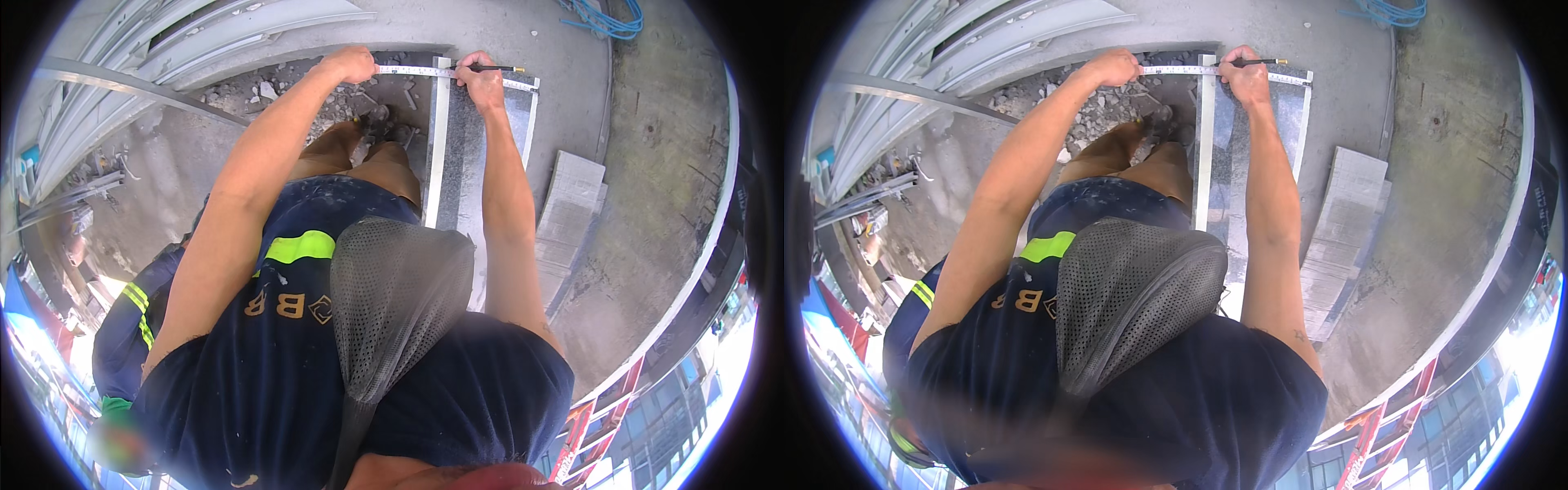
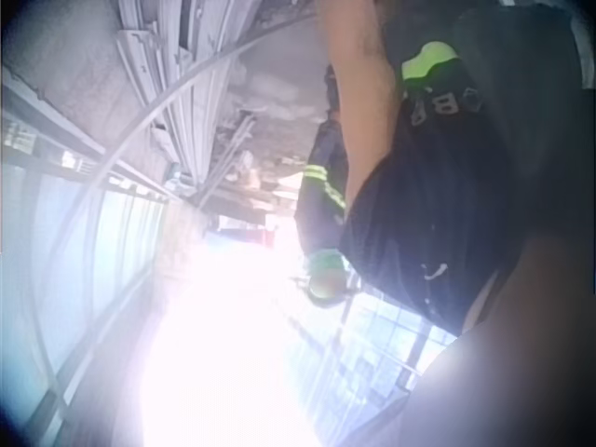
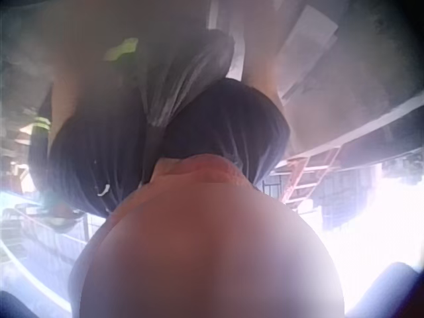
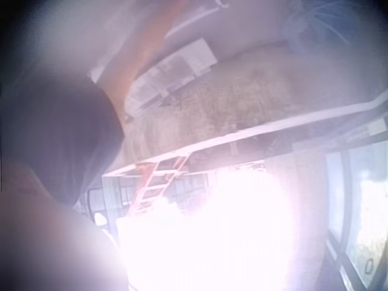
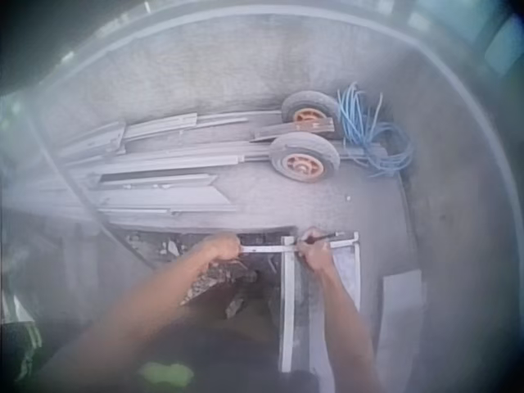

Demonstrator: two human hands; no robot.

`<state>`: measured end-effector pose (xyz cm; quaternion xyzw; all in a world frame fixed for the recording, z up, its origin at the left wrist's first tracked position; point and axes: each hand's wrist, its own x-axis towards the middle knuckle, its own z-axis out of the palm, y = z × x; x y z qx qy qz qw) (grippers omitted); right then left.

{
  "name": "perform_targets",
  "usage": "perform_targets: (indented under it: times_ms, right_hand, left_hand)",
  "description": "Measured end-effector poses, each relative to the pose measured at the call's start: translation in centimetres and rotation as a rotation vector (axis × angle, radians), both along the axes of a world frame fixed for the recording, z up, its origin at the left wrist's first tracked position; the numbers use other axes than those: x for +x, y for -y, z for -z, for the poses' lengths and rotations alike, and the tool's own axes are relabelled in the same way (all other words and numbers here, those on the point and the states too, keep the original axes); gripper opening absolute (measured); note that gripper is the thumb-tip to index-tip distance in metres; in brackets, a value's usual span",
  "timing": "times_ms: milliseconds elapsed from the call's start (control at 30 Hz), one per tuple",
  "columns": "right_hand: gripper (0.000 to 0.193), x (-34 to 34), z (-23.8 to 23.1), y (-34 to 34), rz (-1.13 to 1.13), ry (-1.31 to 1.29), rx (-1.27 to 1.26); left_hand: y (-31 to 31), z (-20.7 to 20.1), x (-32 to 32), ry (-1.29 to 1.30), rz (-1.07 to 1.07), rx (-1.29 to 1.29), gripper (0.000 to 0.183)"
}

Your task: The person measures a long metal profile with a tape measure, marks it with a pencil, and then uses an angle grinder to cut the profile. The cut piece is separated and set aside.

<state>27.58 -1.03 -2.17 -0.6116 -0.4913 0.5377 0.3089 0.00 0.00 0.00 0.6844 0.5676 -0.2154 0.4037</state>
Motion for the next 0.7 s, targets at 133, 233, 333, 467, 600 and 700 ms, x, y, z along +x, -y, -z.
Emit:
perform_targets:
  times_ms: [133,233,333,467,600,700]
  right_hand:
    - [0.011,0.6,-0.1,0.5,-0.011,0.020,-0.005]
    - [0.011,0.5,-0.2,0.4,-0.013,0.039,-0.006]
    - [0.011,0.4,-0.3,0.3,-0.015,0.047,-0.005]
    - [0.010,0.3,-0.2,0.2,-0.012,0.029,-0.002]
    - [0.010,0.1,-0.1,0.2,-0.013,0.011,0.011]
    - [0.010,0.0,-0.1,0.1,-0.012,0.021,0.008]
  left_hand:
    - [0.5,0.7,0.4,0.033,-0.017,0.011,0.036]
    - [0.3,1.3,0.2,0.041,-0.062,-0.024,0.035]
    - [0.5,1.9,-0.1,0.090,-0.096,0.042,0.034]
    - [0.6,2.3,-0.4,0.116,-0.101,0.097,0.036]
    - [0.4,2.1,-0.5,0.108,-0.145,0.062,0.036]
    - [0.3,2.0,-0.6,0.103,-0.148,0.049,0.037]
